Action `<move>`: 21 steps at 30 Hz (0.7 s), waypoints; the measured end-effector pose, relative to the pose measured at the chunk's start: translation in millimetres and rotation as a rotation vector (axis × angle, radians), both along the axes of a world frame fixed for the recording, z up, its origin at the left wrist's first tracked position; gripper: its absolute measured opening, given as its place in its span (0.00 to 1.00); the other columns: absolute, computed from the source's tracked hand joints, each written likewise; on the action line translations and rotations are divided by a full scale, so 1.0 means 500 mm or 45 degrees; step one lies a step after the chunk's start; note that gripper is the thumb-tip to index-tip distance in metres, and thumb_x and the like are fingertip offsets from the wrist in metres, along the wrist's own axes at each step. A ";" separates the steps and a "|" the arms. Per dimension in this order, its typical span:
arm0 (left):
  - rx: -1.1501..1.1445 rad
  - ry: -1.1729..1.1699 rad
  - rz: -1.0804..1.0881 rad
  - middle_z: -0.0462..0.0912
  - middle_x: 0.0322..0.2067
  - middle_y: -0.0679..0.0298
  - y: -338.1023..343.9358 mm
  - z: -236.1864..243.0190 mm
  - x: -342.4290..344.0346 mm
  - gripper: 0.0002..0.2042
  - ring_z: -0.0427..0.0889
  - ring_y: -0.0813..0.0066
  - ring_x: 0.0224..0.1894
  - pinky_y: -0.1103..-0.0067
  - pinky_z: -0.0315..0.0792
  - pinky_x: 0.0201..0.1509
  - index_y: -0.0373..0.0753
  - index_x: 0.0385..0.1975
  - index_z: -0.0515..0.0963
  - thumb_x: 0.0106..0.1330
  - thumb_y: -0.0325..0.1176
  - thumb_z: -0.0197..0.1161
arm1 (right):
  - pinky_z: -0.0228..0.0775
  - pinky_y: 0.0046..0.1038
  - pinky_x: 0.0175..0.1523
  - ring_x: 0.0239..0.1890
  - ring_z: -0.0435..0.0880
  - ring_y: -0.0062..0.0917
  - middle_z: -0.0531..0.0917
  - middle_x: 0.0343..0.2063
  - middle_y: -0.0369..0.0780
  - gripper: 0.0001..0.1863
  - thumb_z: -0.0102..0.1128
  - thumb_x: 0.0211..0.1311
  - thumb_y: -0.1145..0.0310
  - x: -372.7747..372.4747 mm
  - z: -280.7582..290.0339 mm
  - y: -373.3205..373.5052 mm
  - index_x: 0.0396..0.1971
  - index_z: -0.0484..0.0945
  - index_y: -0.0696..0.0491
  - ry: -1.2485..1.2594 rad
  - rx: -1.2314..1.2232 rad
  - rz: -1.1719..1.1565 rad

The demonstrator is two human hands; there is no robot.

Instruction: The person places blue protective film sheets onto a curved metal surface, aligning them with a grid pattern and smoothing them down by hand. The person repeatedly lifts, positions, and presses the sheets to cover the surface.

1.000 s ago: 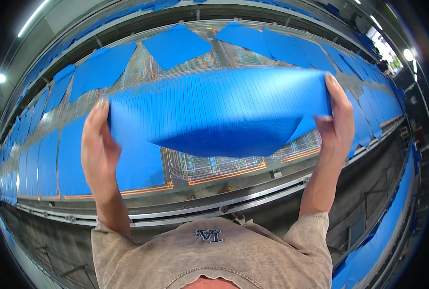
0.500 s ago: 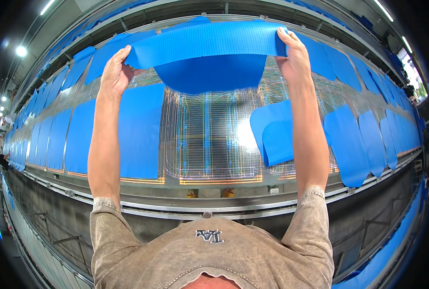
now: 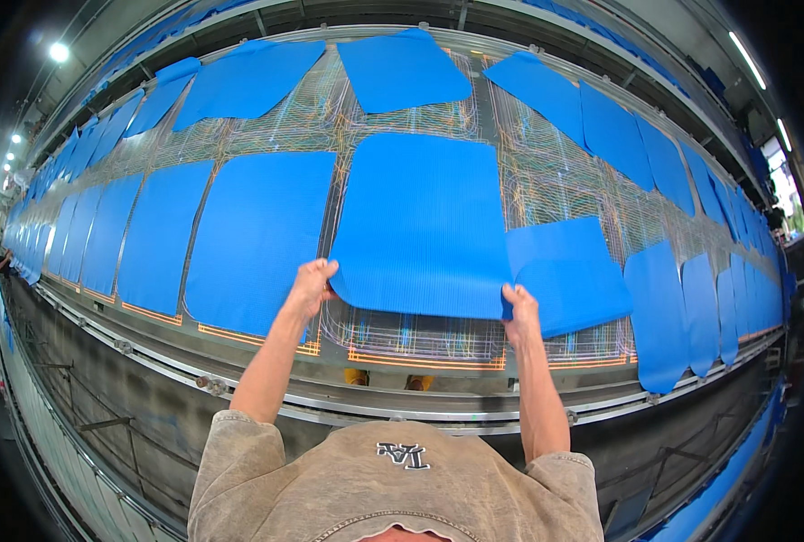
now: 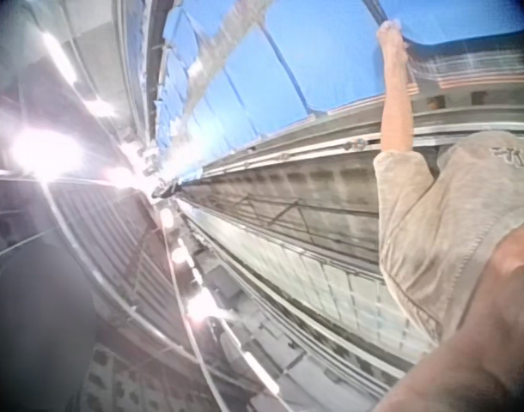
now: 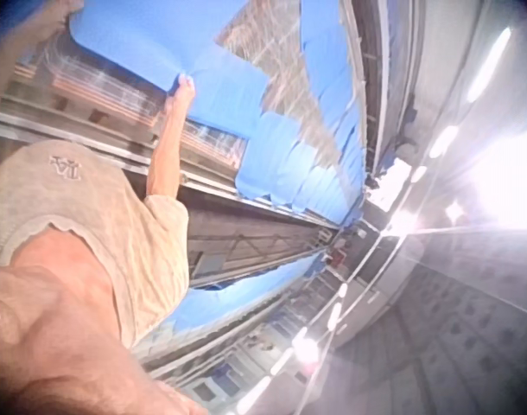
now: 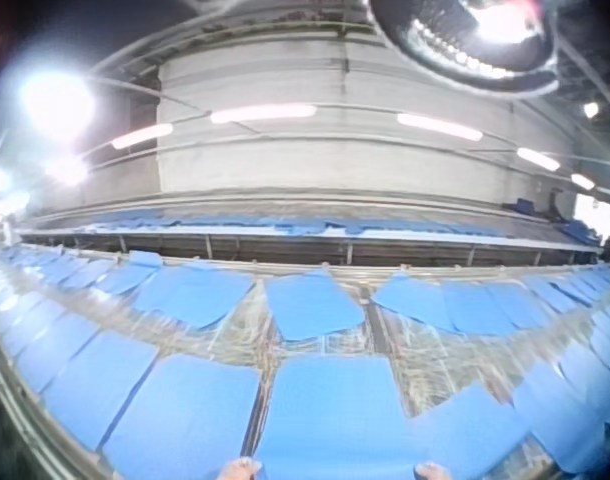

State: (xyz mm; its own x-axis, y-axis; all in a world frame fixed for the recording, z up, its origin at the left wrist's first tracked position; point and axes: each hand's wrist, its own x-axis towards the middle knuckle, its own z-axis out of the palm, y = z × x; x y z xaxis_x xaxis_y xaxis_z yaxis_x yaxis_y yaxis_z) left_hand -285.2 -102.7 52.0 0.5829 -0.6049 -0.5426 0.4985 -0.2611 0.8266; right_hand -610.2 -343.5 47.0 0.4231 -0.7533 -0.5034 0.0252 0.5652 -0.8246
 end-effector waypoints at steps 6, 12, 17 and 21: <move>0.194 0.061 -0.002 0.81 0.26 0.63 0.058 -0.050 -0.045 0.10 0.81 0.74 0.26 0.75 0.79 0.28 0.39 0.25 0.74 0.67 0.35 0.57 | 0.67 0.28 0.32 0.27 0.77 0.18 0.79 0.25 0.30 0.07 0.61 0.59 0.66 -0.030 -0.017 0.076 0.23 0.73 0.45 0.271 0.083 0.016; 0.198 0.077 0.057 0.78 0.21 0.65 0.089 -0.062 -0.066 0.11 0.78 0.79 0.22 0.78 0.78 0.24 0.38 0.22 0.74 0.66 0.35 0.58 | 0.62 0.22 0.25 0.21 0.73 0.16 0.77 0.20 0.29 0.10 0.61 0.60 0.67 -0.038 -0.027 0.101 0.21 0.72 0.45 0.341 0.067 -0.015; 0.267 -0.008 0.065 0.74 0.17 0.68 0.099 -0.045 -0.081 0.12 0.74 0.82 0.18 0.80 0.76 0.18 0.37 0.20 0.74 0.65 0.34 0.59 | 0.61 0.21 0.23 0.20 0.72 0.15 0.77 0.19 0.31 0.09 0.61 0.60 0.69 -0.054 -0.040 0.110 0.21 0.73 0.48 0.396 0.016 0.008; 0.335 -0.099 0.100 0.73 0.15 0.67 0.113 -0.049 -0.086 0.13 0.74 0.81 0.17 0.80 0.75 0.17 0.35 0.19 0.75 0.64 0.34 0.60 | 0.59 0.20 0.24 0.20 0.70 0.14 0.75 0.18 0.30 0.10 0.61 0.60 0.71 -0.057 -0.032 0.119 0.19 0.73 0.49 0.374 -0.017 0.085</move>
State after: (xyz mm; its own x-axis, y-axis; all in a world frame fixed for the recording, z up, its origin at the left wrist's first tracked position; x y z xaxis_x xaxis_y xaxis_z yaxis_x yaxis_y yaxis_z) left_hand -328.2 -46.0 27.6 0.6684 -0.4006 -0.6267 0.4637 -0.4343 0.7722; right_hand -638.5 -284.0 30.8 0.3095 -0.7360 -0.6021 -0.2524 0.5468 -0.7983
